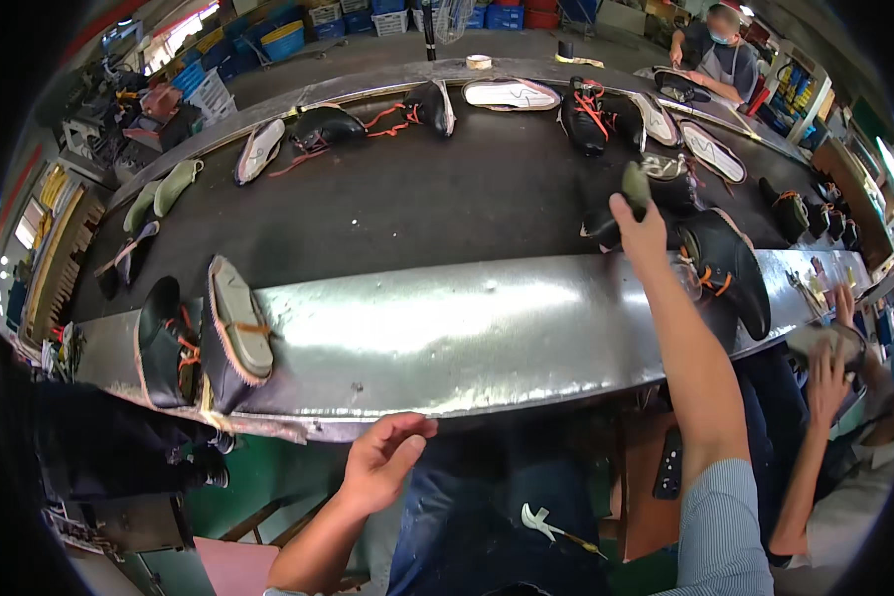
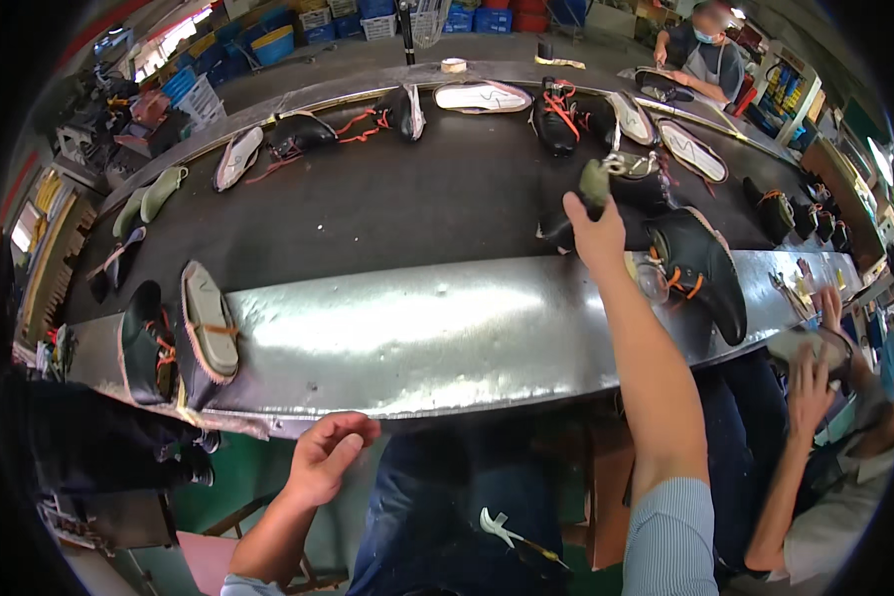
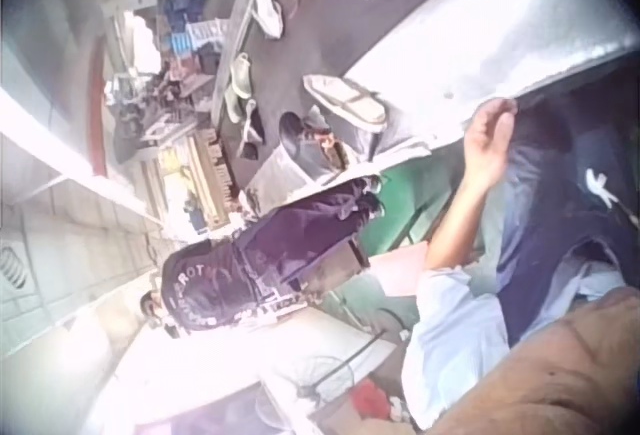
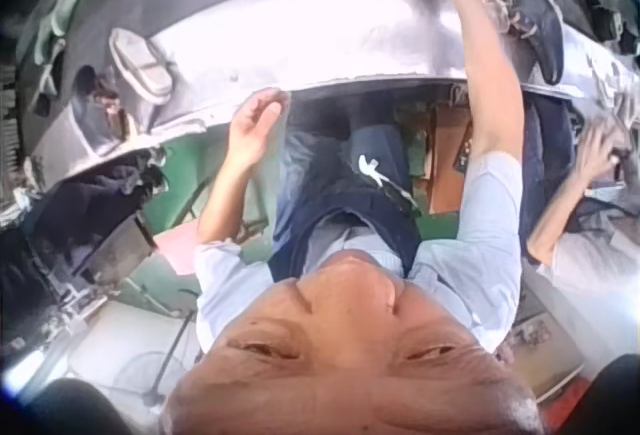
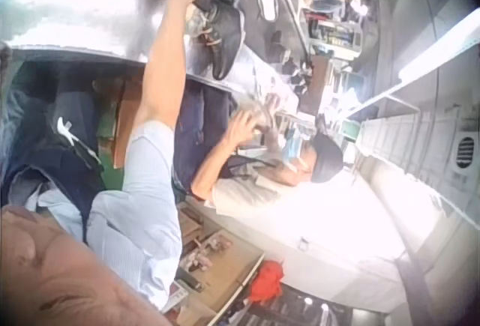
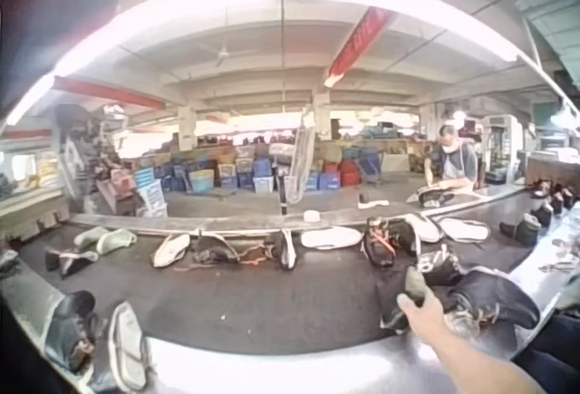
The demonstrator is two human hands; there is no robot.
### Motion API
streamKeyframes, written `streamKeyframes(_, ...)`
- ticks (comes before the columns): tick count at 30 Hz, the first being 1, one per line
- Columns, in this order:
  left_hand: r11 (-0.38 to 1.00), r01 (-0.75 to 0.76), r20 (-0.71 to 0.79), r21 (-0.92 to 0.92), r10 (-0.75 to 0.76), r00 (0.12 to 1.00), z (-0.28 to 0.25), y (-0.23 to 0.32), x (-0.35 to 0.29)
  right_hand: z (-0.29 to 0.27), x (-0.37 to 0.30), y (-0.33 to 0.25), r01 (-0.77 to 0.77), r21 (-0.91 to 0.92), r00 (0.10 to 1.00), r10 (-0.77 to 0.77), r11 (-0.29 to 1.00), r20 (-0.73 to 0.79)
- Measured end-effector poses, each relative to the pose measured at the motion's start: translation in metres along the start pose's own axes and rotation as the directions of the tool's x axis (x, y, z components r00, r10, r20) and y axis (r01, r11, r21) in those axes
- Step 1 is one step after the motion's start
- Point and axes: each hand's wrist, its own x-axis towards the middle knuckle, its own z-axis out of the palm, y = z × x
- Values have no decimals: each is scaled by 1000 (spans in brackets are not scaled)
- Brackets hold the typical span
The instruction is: Performing manual lasting of shoes by tightening laces and securing the upper to the insole using lasting pliers.
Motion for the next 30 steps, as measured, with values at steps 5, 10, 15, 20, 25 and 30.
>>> streamKeyframes(5,768,-219,-69,602,324,943,-11,6,49,27,-8,40,14,-329,999,-1,944,37)
streamKeyframes(10,150,-268,151,952,531,834,-4,-5,69,23,-44,35,495,-350,868,-474,795,149)
streamKeyframes(15,153,-291,161,944,556,815,-4,-13,68,34,2,53,425,-273,873,-311,863,375)
streamKeyframes(20,139,-287,154,948,588,794,4,-14,74,21,-13,54,561,-321,821,-462,763,336)
streamKeyframes(25,128,-233,106,964,618,779,-7,-14,62,-88,-234,-29,530,-135,669,-315,837,673)
streamKeyframes(30,183,-268,103,946,614,783,1,-17,73,-169,-460,-4,228,-273,518,120,935,847)
